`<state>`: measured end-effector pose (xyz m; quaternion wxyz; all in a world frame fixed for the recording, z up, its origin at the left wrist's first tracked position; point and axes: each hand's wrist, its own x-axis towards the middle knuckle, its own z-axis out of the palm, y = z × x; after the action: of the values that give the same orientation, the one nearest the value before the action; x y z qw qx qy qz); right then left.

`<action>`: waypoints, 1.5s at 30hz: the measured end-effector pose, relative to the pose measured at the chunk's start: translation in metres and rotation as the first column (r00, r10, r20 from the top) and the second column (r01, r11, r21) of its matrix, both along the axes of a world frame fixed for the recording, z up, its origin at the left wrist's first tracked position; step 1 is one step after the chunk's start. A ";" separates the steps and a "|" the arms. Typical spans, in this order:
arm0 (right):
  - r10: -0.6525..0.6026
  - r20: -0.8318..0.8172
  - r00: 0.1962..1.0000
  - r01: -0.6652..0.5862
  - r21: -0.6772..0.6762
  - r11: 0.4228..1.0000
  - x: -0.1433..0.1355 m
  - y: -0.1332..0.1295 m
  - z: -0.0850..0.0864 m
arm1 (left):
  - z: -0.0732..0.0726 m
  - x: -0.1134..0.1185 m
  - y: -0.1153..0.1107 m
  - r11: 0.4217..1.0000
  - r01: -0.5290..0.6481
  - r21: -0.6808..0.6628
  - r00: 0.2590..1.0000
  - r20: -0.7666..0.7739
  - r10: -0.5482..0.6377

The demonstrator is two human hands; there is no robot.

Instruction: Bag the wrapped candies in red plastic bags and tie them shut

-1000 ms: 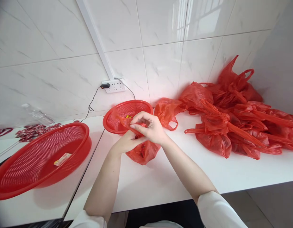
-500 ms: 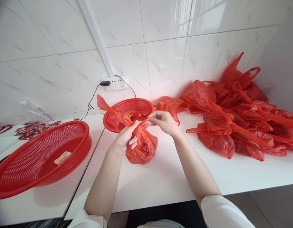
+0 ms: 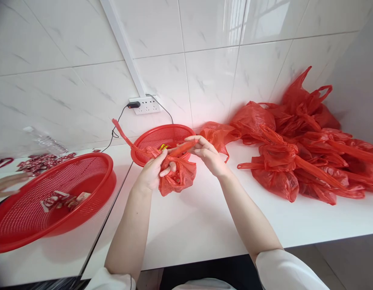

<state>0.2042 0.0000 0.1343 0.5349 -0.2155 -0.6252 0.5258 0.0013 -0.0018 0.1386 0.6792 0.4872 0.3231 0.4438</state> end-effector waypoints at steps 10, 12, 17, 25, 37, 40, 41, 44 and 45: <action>-0.312 0.522 0.794 0.269 0.158 0.950 -0.014 0.014 -0.022 | -0.006 0.001 0.008 0.991 -0.130 0.019 0.991 0.023 0.129; -0.439 0.514 0.737 0.429 0.147 0.891 -0.006 0.017 -0.019 | -0.006 -0.005 0.011 0.981 -0.192 -0.009 0.980 0.042 0.192; -0.441 0.546 0.712 0.566 -0.075 0.821 0.029 0.024 -0.014 | -0.003 -0.015 0.019 0.952 -0.280 -0.122 0.903 0.304 0.304; -0.208 -0.031 0.978 0.194 -0.240 0.951 0.022 0.023 -0.017 | -0.003 -0.003 0.015 0.986 -0.147 -0.077 0.860 0.482 0.166; -0.240 -0.206 0.949 0.241 -0.017 0.970 -0.019 -0.011 -0.004 | -0.016 0.024 -0.014 0.904 0.244 0.350 0.820 -0.573 0.001; -0.167 0.107 0.980 0.150 0.154 0.977 -0.022 -0.023 0.000 | -0.020 0.031 -0.022 0.879 0.295 0.375 0.754 -0.657 0.027; -0.136 0.210 0.968 0.095 0.198 0.976 -0.021 -0.025 0.002 | -0.022 0.032 -0.023 0.894 0.278 0.352 0.747 -0.665 0.030; -0.080 0.417 0.905 -0.015 0.219 0.976 -0.013 -0.023 0.006 | -0.029 0.032 -0.019 0.971 0.125 0.202 0.736 -0.676 0.046; -0.080 0.465 0.882 -0.015 0.196 0.981 -0.009 -0.019 0.007 | -0.031 0.031 -0.017 0.987 0.059 0.150 0.740 -0.670 0.058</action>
<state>0.1956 -0.0195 0.1410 0.3943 -0.2942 -0.7806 0.3854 0.0319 -0.0185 0.1081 0.4755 0.6677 0.5089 0.2627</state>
